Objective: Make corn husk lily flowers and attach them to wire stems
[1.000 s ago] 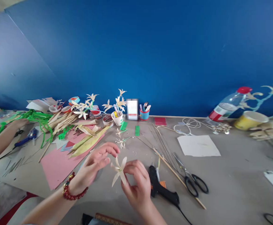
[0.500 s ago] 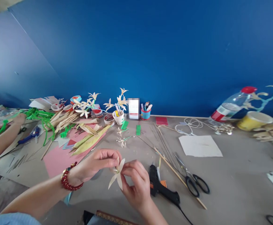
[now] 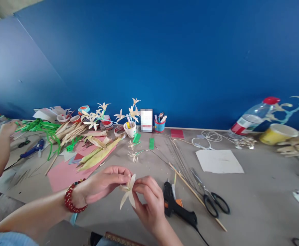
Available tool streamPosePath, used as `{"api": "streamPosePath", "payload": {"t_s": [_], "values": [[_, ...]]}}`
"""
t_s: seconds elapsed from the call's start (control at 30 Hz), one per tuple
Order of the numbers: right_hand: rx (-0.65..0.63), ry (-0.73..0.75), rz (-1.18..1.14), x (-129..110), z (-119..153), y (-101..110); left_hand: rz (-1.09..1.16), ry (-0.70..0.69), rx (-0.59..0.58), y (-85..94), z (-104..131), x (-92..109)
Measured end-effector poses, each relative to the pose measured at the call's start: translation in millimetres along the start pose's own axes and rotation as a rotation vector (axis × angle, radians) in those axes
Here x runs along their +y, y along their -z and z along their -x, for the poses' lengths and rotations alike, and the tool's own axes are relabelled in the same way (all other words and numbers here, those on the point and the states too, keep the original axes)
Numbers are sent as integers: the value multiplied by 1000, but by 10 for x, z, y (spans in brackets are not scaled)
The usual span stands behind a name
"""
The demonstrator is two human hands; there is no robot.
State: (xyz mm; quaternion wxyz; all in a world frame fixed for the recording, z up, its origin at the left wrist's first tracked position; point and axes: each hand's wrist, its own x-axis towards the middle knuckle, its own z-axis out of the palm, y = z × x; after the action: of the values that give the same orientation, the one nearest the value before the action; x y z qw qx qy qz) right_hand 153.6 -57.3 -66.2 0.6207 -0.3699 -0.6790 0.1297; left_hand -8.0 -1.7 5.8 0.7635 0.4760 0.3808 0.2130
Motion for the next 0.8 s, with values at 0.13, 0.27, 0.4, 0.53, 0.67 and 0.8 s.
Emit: {"api": "streamPosePath", "payload": {"t_s": [0.13, 0.27, 0.4, 0.53, 0.67, 0.8], "values": [[2, 12, -11, 5, 17, -4, 13, 8, -24, -7, -18, -19], [-18, 11, -25, 34, 47, 0, 121, 24, -25, -41, -29, -28], [-28, -10, -54, 65, 66, 6, 170, 1, -19, -68, -32, 8], [-28, -1, -64, 48, 45, 12, 185, -10, -2, -67, -49, 10], [-32, 11, -65, 18, 36, 15, 227, 14, 17, -57, -75, -54], [-38, 0, -67, 15, 51, 14, 242, 34, 34, -43, -84, -114]]}}
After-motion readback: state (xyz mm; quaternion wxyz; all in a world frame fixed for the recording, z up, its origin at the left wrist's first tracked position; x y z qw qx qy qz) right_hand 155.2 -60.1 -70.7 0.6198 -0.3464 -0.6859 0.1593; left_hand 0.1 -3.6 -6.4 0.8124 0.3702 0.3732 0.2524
